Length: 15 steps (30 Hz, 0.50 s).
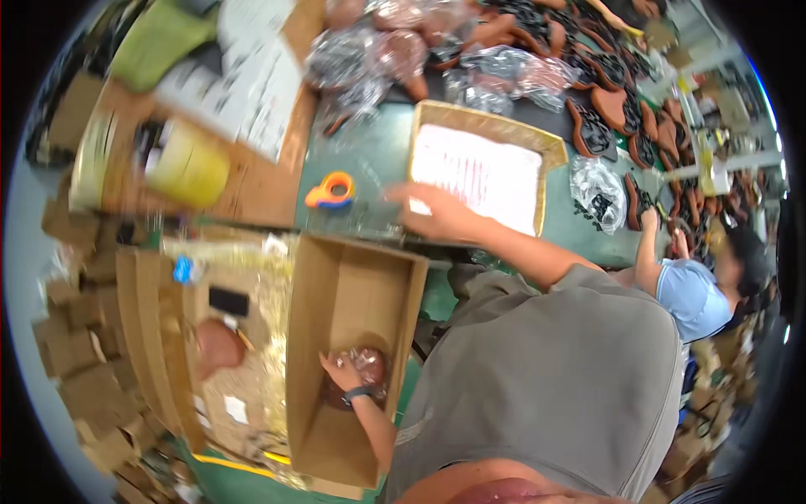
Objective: The recorder is unpacking bicycle seats from large boxes, inspecting them, and repacking them with foam into smaller individual boxes on a factory assembly line.
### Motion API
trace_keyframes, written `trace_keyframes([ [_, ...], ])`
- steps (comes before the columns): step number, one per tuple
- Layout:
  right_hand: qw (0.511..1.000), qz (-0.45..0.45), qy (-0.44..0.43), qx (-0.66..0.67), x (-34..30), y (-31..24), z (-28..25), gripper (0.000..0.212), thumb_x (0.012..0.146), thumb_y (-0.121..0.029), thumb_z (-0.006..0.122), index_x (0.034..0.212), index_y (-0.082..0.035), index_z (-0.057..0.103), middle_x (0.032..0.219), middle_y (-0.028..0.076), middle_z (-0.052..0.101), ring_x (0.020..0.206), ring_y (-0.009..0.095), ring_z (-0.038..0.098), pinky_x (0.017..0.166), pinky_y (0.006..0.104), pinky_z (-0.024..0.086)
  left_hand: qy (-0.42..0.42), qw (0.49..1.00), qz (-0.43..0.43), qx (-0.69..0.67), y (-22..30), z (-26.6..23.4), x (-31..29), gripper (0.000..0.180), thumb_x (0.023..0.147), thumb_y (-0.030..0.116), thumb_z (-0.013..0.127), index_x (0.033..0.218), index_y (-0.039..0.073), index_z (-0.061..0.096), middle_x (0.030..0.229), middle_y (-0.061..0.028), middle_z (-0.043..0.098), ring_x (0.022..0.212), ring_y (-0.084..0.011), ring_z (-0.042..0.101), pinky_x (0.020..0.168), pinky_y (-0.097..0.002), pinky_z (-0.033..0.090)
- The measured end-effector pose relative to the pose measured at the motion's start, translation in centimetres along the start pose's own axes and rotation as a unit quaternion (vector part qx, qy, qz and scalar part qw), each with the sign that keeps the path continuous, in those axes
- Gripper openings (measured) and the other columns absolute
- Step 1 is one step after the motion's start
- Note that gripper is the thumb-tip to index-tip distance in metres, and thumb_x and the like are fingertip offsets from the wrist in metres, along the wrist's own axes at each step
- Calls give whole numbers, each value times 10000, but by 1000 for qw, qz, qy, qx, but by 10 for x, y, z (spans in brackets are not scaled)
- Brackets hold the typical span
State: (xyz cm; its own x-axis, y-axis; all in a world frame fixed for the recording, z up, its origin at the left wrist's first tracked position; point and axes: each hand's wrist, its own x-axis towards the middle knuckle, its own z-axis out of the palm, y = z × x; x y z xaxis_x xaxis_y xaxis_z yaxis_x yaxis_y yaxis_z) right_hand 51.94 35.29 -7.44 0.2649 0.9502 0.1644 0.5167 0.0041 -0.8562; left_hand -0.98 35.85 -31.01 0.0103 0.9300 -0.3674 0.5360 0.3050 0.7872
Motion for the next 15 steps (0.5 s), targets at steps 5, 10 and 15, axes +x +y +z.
trace_keyframes([
  [5, 779, 290, 554, 48, -37, 311, -324, 695, 908, -211, 821, 1519, -5, 562, 1043, 88, 786, 813, 292, 749, 748, 391, 583, -37, 989, 124, -68, 299, 165, -49, 783, 1011, 5, 667, 1692, 14, 282, 1543, -230, 556, 1418, -323, 569, 1158, -452, 474],
  [10, 623, 461, 483, 407, -8, 458, -431, 1278, 793, -475, 960, 1686, 45, 208, 1630, 252, 438, 1433, 405, 524, 1126, 545, 511, -199, 950, 240, -2, 453, 319, -76, 736, 1025, 8, 667, 1675, 13, 321, 1501, -210, 596, 1346, -289, 617, 1117, -411, 497],
  [15, 519, 515, 573, 371, 66, 557, -428, 1259, 769, -387, 982, 1654, 72, 212, 1486, 249, 574, 1152, 368, 713, 927, 509, 621, -380, 892, 240, 47, 547, 467, -69, 665, 1049, 27, 673, 1643, 12, 374, 1440, -180, 656, 1300, -226, 647, 1088, -367, 519],
])
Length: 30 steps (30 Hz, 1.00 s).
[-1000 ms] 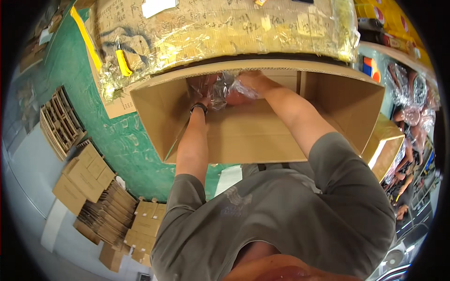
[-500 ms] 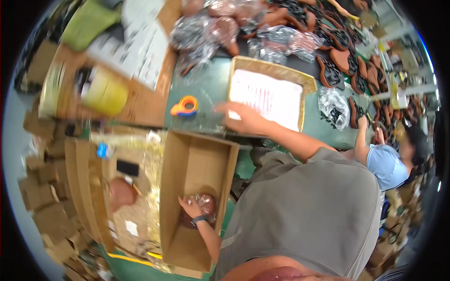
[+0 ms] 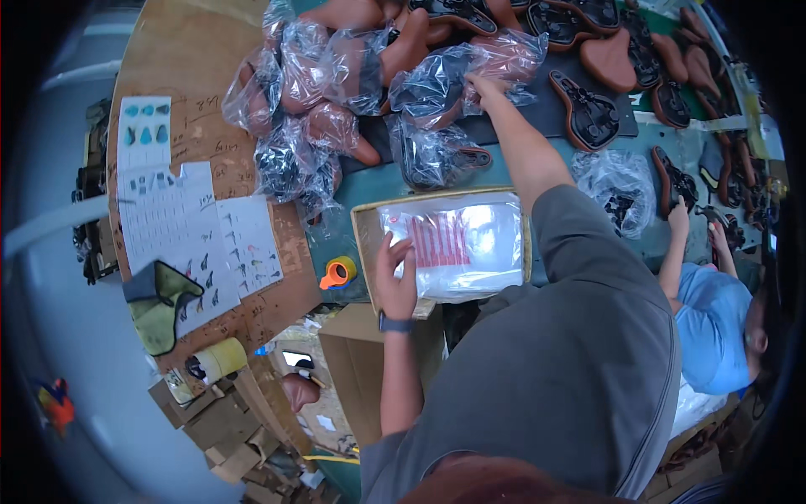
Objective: The recorder is unpacking bicycle seats from large boxes, inspecting them, and repacking them with foam into smaller individual boxes on a factory assembly line.
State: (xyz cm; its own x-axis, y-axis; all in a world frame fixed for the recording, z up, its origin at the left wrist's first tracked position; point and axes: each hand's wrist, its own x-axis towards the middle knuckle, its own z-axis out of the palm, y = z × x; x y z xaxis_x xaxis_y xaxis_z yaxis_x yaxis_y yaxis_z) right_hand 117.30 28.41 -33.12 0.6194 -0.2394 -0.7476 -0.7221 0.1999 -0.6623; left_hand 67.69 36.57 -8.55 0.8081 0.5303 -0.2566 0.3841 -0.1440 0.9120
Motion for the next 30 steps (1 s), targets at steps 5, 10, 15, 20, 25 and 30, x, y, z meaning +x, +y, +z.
trace_keyframes([
  [5, 962, 3, -248, 113, -36, -16, -68, 417, 906, -258, 826, 1194, 24, 718, 928, 73, 737, 755, 123, 673, 623, 349, 534, -45, 990, -26, -127, 46, 78, 103, 661, 1047, 42, 693, 1636, 28, 393, 1434, -169, 664, 1305, -218, 643, 1105, -367, 516],
  [10, 758, -234, -594, -132, -233, -8, -164, 779, 913, -146, 855, 1588, -46, 479, 1539, 176, 609, 1360, 205, 619, 1127, 384, 514, -7, 942, -54, -332, 73, 107, 126, 677, 976, 110, 810, 1554, 5, 474, 1328, -130, 695, 1221, -234, 673, 1046, -384, 549],
  [15, 763, -361, -408, -348, -111, -38, -110, 915, 909, -145, 817, 1689, -98, 341, 1524, 205, 614, 1409, 347, 585, 1178, 490, 474, 139, 855, -181, -465, 12, 30, 82, 449, 904, 172, 782, 1320, 105, 629, 1142, -47, 715, 955, -219, 711, 850, -385, 589],
  [20, 575, -571, -213, -546, -13, -13, -25, 1169, 812, -193, 853, 1737, -104, 145, 1399, 314, 651, 1262, 521, 651, 1051, 539, 560, 166, 819, -159, -526, -33, -41, -48, 749, 875, 169, 715, 1585, 155, 479, 1427, -26, 611, 1323, -270, 593, 1139, -479, 486],
  [25, 725, -143, -436, -515, -33, 44, -28, 714, 777, -446, 902, 1249, 59, 724, 982, 151, 740, 923, 241, 689, 843, 405, 556, 264, 791, -111, -541, -62, -75, -191, 777, 871, 168, 721, 1599, 142, 451, 1402, -96, 639, 1262, -304, 638, 1069, -509, 553],
  [30, 800, -140, -429, -395, -149, 41, -68, 378, 941, -425, 826, 729, -154, 669, 590, -52, 536, 466, 86, 402, 483, 315, 263, 290, 745, -212, -563, -136, -143, -336, 578, 870, 30, 740, 1418, 100, 569, 1028, -6, 646, 836, -156, 650, 678, -306, 537],
])
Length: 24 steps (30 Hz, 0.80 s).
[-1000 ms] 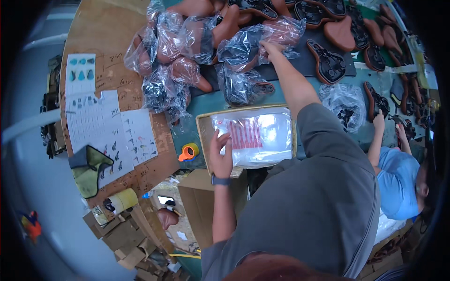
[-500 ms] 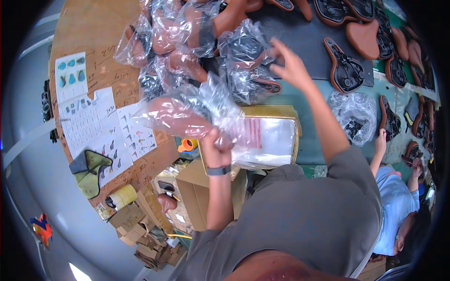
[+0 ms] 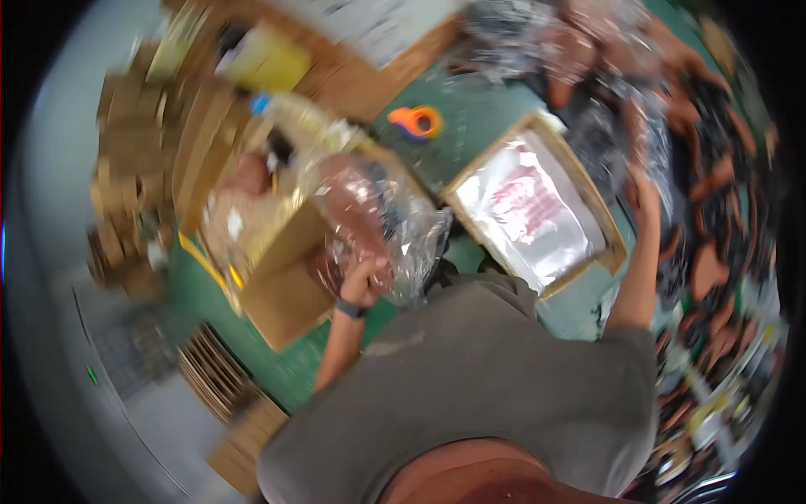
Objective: The recorder is unpacking bicycle seats from large boxes, inspecting them, and repacking them with foam into smaller individual boxes on a factory assembly line.
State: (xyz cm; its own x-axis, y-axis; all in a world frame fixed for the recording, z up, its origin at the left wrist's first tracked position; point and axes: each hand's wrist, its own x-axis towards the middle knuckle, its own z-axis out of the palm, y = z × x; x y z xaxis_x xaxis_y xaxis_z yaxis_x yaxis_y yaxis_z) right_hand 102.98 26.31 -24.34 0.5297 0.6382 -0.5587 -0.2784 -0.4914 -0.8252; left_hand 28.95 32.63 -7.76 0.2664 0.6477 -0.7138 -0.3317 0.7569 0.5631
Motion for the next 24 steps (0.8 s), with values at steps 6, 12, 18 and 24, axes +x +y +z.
trace_keyframes([
  [6, 849, -126, 292, -421, -229, -68, 102, 590, 993, -342, 778, 1457, -3, 645, 1381, 124, 700, 1244, 268, 650, 1125, 414, 472, -31, 992, -5, 122, 78, -136, 10, 635, 775, -39, 807, 1359, 64, 578, 1034, -29, 651, 820, -132, 662, 640, -303, 544],
  [12, 840, -106, -21, -531, -322, -152, 338, 595, 938, -303, 813, 1433, -21, 643, 1066, 75, 756, 1006, 205, 698, 915, 372, 565, 21, 947, -136, 290, -2, -330, 152, 134, 779, 100, 837, 862, 59, 740, 711, 14, 630, 683, -100, 614, 614, -324, 501],
  [18, 591, -107, -394, -696, -316, -65, 659, 552, 877, -145, 800, 1392, -52, 625, 969, 125, 753, 898, 345, 751, 757, 413, 592, 36, 911, -183, 367, -140, -462, 307, 236, 880, 311, 791, 840, 78, 788, 879, -77, 783, 888, -196, 729, 791, -298, 534],
  [24, 172, -325, -468, -804, -220, 207, 849, 190, 895, -253, 726, 1022, -147, 820, 1057, 75, 813, 1027, 266, 772, 891, 471, 576, 325, 805, -130, 478, -242, -563, 294, 614, 976, 372, 678, 1521, 99, 605, 1503, -160, 667, 1387, -330, 627, 1154, -443, 485],
])
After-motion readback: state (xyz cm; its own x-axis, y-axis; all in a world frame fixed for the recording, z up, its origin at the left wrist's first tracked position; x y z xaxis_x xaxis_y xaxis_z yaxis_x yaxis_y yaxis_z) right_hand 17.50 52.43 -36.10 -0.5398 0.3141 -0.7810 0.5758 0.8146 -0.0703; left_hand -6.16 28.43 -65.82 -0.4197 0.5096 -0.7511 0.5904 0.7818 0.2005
